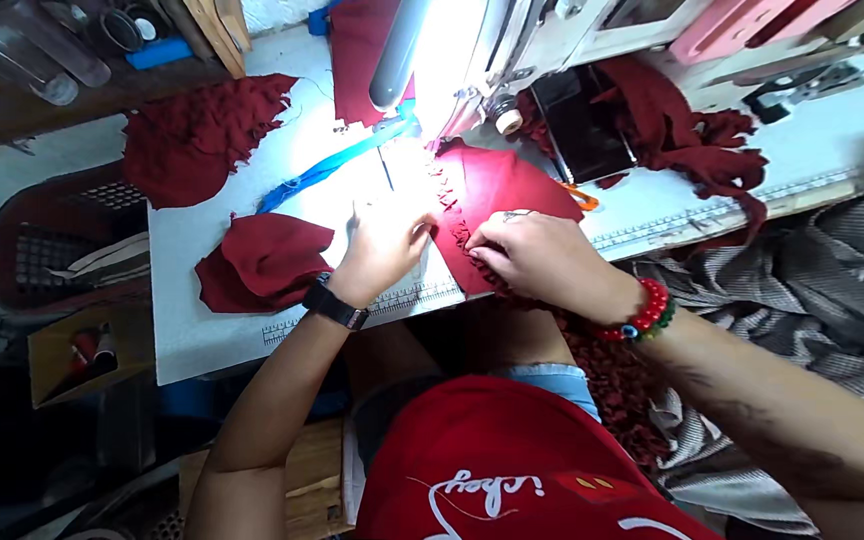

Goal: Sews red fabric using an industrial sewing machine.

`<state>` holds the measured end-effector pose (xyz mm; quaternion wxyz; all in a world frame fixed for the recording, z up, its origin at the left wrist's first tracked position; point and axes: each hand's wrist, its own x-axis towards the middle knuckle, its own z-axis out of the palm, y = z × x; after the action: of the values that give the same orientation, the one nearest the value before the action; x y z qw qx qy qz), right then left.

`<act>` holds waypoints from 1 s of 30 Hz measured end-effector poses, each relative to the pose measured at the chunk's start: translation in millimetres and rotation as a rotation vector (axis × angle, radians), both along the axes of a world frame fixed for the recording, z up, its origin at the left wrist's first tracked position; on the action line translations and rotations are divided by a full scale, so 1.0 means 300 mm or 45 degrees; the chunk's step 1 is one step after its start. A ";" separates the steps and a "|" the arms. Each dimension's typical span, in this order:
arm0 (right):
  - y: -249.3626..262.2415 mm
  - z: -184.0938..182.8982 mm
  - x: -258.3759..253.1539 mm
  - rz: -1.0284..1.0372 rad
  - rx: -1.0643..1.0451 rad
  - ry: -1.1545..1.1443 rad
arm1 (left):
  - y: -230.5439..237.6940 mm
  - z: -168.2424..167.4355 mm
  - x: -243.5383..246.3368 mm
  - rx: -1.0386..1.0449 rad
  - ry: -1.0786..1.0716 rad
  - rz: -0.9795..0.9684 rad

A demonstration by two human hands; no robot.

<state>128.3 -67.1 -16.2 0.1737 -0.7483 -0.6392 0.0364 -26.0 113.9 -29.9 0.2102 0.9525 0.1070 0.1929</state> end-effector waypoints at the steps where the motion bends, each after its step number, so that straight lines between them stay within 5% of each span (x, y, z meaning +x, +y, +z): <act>1: 0.008 0.008 0.014 -0.001 -0.036 0.018 | 0.006 0.004 0.000 -0.023 -0.010 0.027; 12: 0.039 0.031 0.053 0.055 -0.086 -0.116 | -0.003 -0.016 0.134 0.050 0.051 0.108; 30: 0.074 0.043 0.107 0.192 -0.142 -0.216 | -0.030 -0.034 0.108 0.040 0.060 0.210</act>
<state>160.3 -45.0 -3.4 0.0738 -0.7071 -0.7029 0.0215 6.2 105.0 -40.1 0.1760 0.9479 0.1868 0.1888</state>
